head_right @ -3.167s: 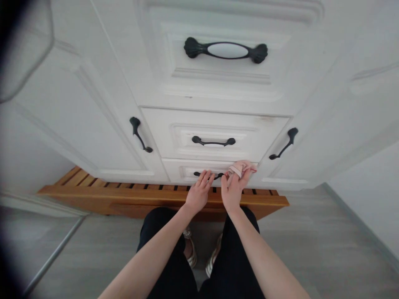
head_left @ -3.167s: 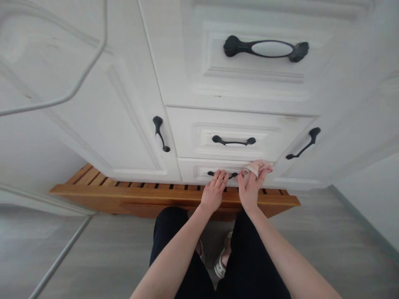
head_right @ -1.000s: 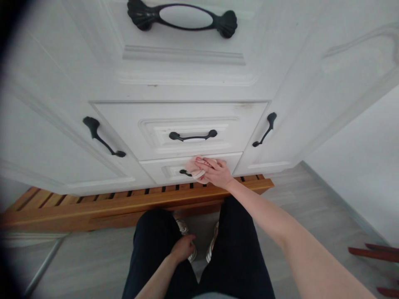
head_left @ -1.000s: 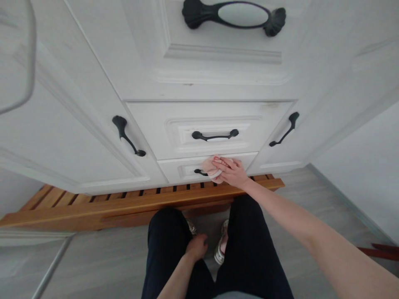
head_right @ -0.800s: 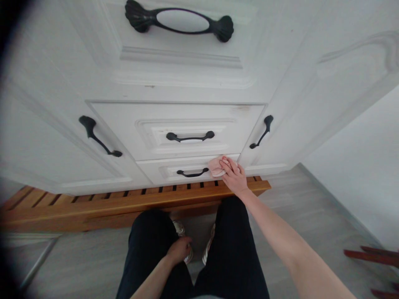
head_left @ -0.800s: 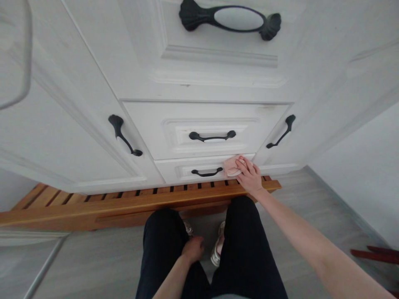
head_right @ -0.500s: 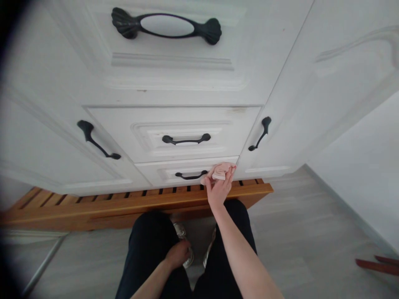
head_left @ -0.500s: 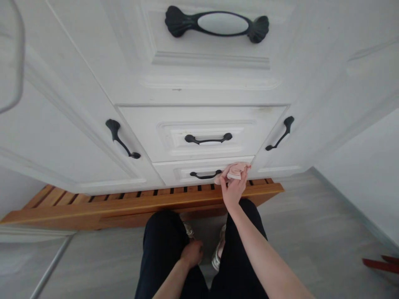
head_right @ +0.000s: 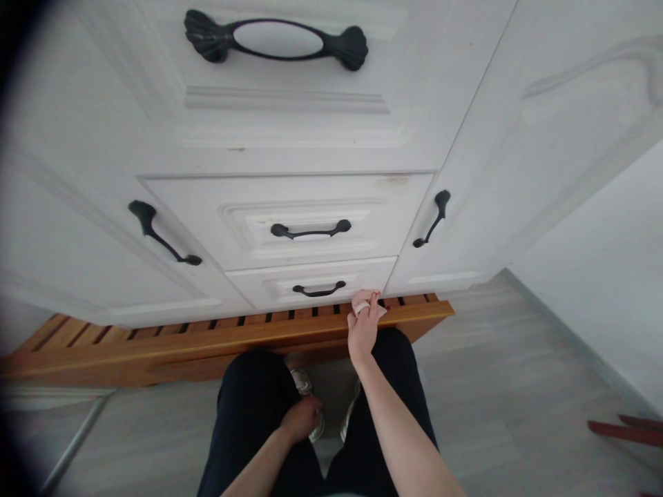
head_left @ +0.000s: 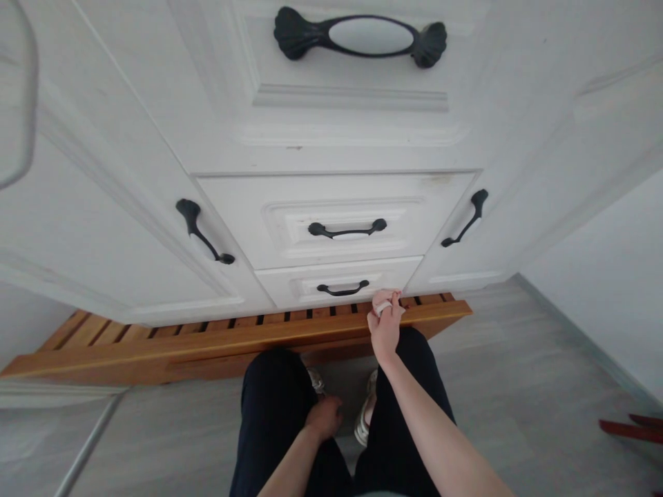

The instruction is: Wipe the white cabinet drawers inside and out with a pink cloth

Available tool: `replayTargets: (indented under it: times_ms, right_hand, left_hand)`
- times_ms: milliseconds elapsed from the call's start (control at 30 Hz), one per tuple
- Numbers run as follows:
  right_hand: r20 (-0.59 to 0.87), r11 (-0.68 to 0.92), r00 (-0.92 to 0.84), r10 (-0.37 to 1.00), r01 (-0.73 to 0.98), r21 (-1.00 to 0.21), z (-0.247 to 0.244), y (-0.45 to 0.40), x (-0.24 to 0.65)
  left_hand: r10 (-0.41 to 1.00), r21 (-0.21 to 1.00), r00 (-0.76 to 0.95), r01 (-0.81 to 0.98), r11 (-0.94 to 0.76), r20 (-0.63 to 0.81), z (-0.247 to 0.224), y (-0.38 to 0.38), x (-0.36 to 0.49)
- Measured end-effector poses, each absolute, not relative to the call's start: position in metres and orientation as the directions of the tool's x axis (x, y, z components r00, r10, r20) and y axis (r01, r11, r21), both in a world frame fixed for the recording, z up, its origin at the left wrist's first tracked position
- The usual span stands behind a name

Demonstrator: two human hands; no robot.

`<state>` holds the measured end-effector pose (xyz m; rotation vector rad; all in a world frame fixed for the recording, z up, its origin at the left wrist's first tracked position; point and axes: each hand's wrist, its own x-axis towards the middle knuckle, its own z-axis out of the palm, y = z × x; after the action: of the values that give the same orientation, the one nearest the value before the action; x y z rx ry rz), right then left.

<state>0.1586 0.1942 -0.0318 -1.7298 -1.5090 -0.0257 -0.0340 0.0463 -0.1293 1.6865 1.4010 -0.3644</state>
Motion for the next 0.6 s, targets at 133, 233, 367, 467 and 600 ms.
replayTargets:
  times_ms: [133,233,367,467,600]
  right_hand:
    - [0.451,0.132,0.234,0.861,0.754,-0.643,-0.016,0.171,0.153]
    - [0.582,0.199,0.339,0.739,0.716,-0.669,0.02,0.165,0.145]
    - [0.742,0.398,0.25,0.622,0.715,-0.575,0.065,0.169,0.114]
    - [0.759,0.607,-0.064,0.648,0.645,-0.464,0.082,0.187,0.069]
    - [0.583,0.662,-0.37,0.723,0.612,-0.433,0.08,0.23,0.006]
  left_hand:
    - [0.656,0.451,0.312,0.891,0.048,-0.687,-0.126,0.043,-0.033]
    - [0.664,0.449,0.297,0.891,0.065,-0.686,-0.123,0.044,-0.033]
    - [0.662,0.456,0.298,0.887,0.074,-0.688,-0.122,0.046,-0.033]
    - [0.665,0.472,0.307,0.878,0.079,-0.681,-0.121,0.047,-0.033]
    - [0.681,0.487,0.305,0.869,0.088,-0.666,-0.119,0.045,-0.035]
